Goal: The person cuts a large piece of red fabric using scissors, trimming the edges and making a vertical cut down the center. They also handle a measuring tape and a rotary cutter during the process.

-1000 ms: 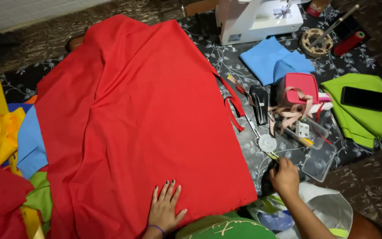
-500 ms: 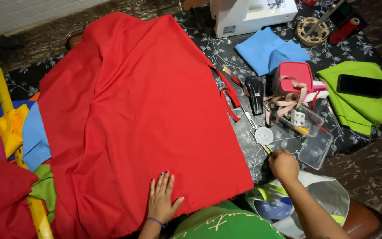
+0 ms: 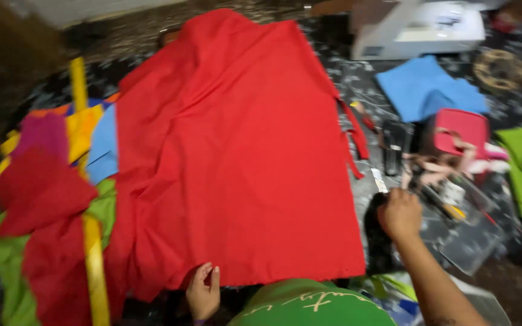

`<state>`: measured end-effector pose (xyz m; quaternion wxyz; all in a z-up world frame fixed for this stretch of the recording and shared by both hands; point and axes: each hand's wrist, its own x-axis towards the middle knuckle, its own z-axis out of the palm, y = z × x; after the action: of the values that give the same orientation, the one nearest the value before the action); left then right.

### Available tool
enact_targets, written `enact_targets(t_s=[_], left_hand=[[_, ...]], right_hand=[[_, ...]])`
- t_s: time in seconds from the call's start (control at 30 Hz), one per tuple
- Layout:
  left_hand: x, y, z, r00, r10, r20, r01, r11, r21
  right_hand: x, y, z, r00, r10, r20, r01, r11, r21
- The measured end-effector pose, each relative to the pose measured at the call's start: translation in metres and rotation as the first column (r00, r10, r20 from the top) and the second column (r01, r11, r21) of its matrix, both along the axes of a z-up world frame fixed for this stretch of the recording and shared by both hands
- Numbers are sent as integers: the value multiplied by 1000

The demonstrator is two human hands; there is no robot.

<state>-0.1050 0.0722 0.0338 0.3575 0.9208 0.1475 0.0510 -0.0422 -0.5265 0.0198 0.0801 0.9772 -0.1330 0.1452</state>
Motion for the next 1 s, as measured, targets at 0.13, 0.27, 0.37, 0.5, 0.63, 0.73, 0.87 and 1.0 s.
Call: enact_targets(t_s=[0.13,0.27,0.37,0.5,0.63,0.73,0.87,1.0], left_hand=[[-12,18,-12,866,285,-410,-268,958,100],[-19,17,-24,681,368,-633,-627,740,-243],[-21,9,-32,647,390,-655,-723,588,-364],[-25,4,-60,630,448,-635,-777,372,-508],[-23,-4,-57,549,570,-611,-834,330,-442],[-30,-2,-68,551,582,-598,-827,286,-484],[-33,11,-88,629,503,-593,-742,161,-651],[-24,26,-102,657,298,-692,-748,143,-648]], right_hand=[[48,7,30,849,-216,-482,322,935,150],[75,6,41,757,-254,-602,480,842,247],[82,7,53,698,-260,-667,519,826,222],[80,3,52,736,-214,-642,462,852,246],[83,-1,64,678,-230,-698,426,897,118],[79,-16,70,666,-186,-723,375,921,109],[69,-43,64,750,-11,-661,547,572,611],[37,-73,41,899,12,-438,437,44,898]])
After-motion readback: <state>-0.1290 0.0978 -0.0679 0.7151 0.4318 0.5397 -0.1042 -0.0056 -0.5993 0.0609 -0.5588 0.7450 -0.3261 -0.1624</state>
